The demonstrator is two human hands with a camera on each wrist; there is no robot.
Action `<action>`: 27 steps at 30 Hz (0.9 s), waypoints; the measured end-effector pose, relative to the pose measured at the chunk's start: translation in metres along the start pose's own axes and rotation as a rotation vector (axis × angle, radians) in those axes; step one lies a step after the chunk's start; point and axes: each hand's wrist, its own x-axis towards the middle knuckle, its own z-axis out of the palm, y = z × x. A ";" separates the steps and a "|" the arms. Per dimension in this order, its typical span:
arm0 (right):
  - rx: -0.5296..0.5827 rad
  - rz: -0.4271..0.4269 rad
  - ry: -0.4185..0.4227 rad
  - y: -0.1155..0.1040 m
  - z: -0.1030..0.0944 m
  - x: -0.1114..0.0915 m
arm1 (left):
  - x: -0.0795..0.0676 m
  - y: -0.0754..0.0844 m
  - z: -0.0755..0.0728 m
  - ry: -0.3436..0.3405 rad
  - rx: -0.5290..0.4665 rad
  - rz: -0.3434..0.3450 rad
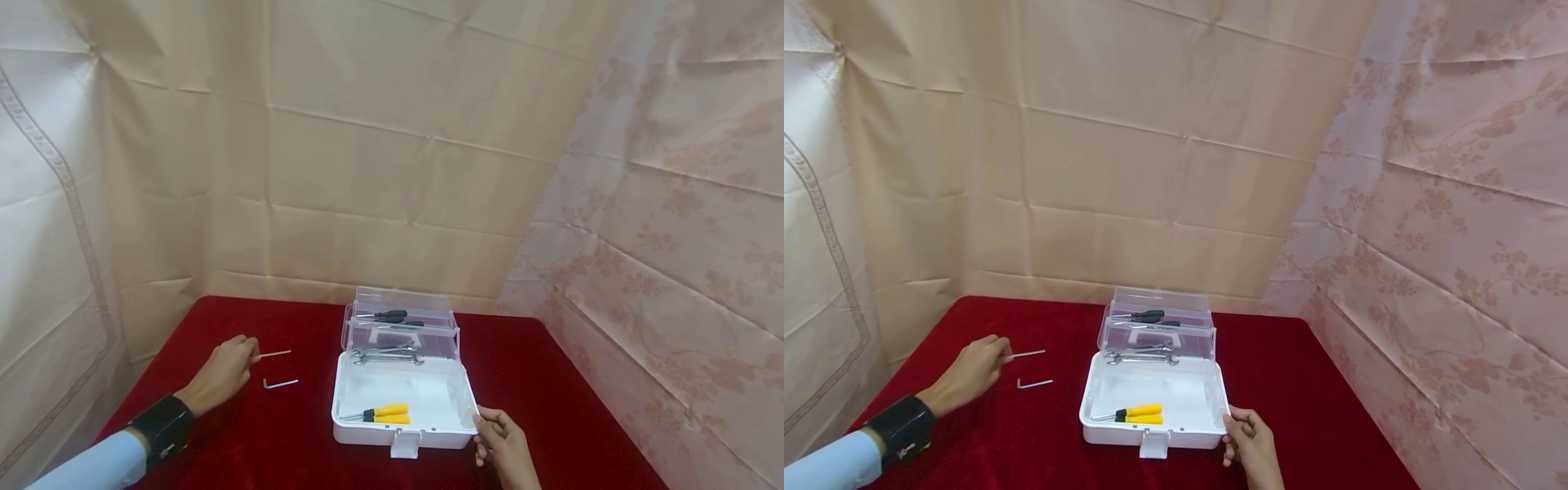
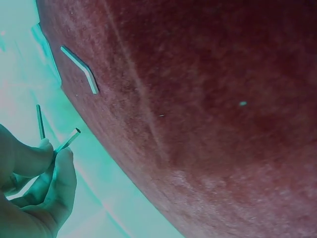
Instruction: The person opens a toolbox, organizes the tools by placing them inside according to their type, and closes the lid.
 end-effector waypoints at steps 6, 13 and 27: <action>0.010 -0.001 -0.001 0.000 0.001 0.000 | 0.008 0.002 0.001 0.011 0.000 0.003; 0.009 -0.005 -0.007 0.002 0.001 0.000 | 0.023 0.007 -0.004 0.064 -0.014 0.019; -0.005 -0.005 -0.009 0.004 0.001 -0.002 | 0.045 0.015 -0.004 0.123 -0.040 0.039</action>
